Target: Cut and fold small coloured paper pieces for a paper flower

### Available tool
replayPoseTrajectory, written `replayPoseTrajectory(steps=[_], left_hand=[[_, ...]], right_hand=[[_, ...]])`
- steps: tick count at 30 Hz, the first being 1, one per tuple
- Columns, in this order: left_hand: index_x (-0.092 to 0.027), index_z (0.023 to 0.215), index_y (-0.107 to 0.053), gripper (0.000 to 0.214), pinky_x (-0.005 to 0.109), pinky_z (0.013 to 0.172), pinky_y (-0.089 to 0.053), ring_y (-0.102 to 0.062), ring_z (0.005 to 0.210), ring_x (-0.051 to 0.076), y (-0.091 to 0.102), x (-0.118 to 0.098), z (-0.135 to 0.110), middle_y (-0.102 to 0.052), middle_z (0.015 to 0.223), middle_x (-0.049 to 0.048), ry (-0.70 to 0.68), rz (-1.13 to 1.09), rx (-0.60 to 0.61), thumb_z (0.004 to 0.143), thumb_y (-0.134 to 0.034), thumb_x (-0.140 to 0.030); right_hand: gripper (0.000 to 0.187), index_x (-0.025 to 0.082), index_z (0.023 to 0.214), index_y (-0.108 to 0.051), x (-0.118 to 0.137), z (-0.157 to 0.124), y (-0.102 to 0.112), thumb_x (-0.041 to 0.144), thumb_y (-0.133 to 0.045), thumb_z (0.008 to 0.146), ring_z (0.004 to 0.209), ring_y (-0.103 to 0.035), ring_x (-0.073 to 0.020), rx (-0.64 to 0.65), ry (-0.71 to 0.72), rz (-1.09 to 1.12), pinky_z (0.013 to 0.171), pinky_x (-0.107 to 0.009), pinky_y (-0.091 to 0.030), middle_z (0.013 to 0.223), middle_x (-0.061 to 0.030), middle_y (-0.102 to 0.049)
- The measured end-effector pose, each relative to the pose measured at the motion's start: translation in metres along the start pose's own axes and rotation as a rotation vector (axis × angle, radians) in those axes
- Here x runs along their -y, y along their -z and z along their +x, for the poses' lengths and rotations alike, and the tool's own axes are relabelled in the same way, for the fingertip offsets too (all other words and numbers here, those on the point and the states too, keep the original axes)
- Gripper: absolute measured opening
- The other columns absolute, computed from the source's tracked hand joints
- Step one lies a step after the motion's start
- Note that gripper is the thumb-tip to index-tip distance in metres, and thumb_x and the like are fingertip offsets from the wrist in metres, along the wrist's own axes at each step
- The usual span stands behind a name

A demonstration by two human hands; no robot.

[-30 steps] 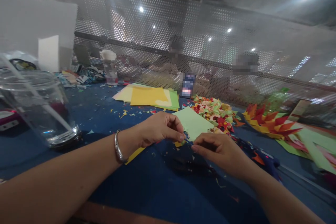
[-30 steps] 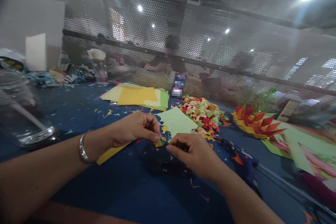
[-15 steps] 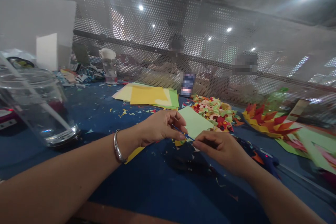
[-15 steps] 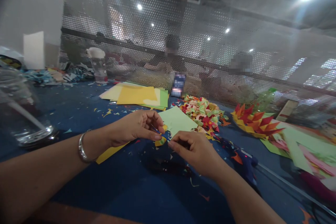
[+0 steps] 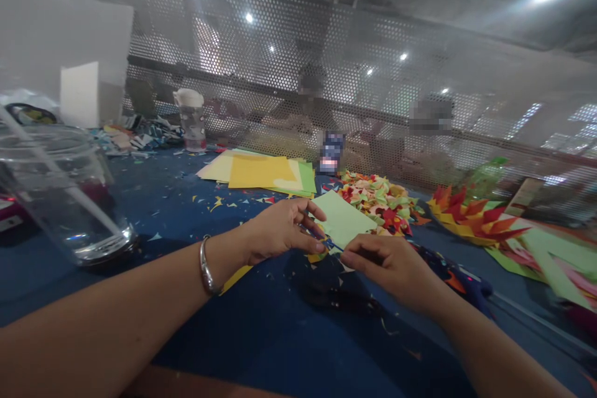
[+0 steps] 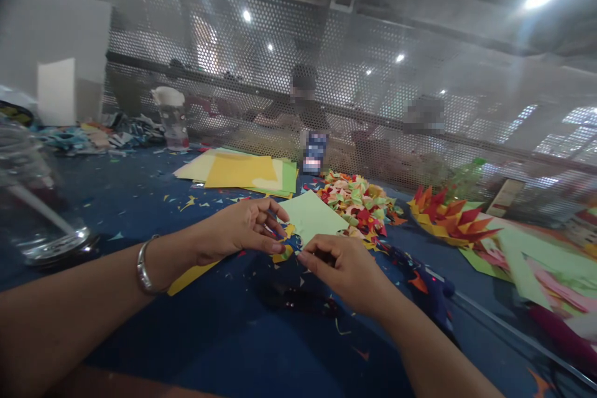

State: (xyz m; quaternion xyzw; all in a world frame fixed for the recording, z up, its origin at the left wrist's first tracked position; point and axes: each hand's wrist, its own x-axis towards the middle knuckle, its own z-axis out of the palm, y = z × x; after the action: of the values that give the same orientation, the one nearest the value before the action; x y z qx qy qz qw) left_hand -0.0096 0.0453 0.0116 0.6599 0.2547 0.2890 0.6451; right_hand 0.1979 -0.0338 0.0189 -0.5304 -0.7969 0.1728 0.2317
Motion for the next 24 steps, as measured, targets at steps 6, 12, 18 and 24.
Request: replayPoseTrajectory(steps=[6,12,18,24], left_hand=[[-0.017,0.096,-0.053,0.048,0.03,0.064,-0.047,-0.061,0.066,0.015,-0.0015,0.0012,-0.0003,-0.062,0.069,-0.0014,0.062,0.007,-0.028,0.054,-0.076,-0.012],[-0.018,0.091,-0.053,0.037,0.031,0.065,-0.049,-0.063,0.067,0.015,-0.0001,0.0036,0.0022,-0.063,0.074,-0.0009,0.041,0.009,-0.097,0.059,-0.072,-0.015],[-0.018,0.088,-0.056,0.031,0.028,0.062,-0.047,-0.063,0.067,0.014,0.0052,0.0058,0.0042,-0.063,0.078,0.0003,0.063,0.024,-0.169,0.061,-0.072,-0.02],[-0.018,0.084,-0.058,0.024,0.027,0.06,-0.046,-0.061,0.066,0.014,0.0057,0.0067,0.0051,-0.063,0.072,0.0007,0.06,-0.014,-0.218,0.065,-0.071,-0.025]], right_hand=[[0.028,0.018,0.077,-0.063,0.0005,-0.0003,0.0015,0.037,-0.047,0.09,0.064,-0.052,-0.0136,0.015,-0.013,0.01,0.058,-0.025,-0.038,0.069,-0.0015,-0.061],[0.03,0.018,0.076,-0.063,0.0005,0.0006,0.0015,0.039,-0.047,0.09,0.065,-0.053,-0.0147,0.009,-0.013,-0.009,0.057,-0.026,-0.038,0.069,-0.002,-0.062],[0.03,0.018,0.076,-0.063,0.0,0.0004,0.003,0.039,-0.047,0.09,0.069,-0.055,-0.0166,-0.011,-0.024,-0.027,0.057,-0.027,-0.038,0.07,-0.0033,-0.063],[0.031,0.018,0.074,-0.061,-0.0028,0.0022,0.0049,0.039,-0.046,0.09,0.068,-0.054,-0.0162,-0.025,-0.019,-0.063,0.057,-0.026,-0.038,0.069,-0.0032,-0.062]])
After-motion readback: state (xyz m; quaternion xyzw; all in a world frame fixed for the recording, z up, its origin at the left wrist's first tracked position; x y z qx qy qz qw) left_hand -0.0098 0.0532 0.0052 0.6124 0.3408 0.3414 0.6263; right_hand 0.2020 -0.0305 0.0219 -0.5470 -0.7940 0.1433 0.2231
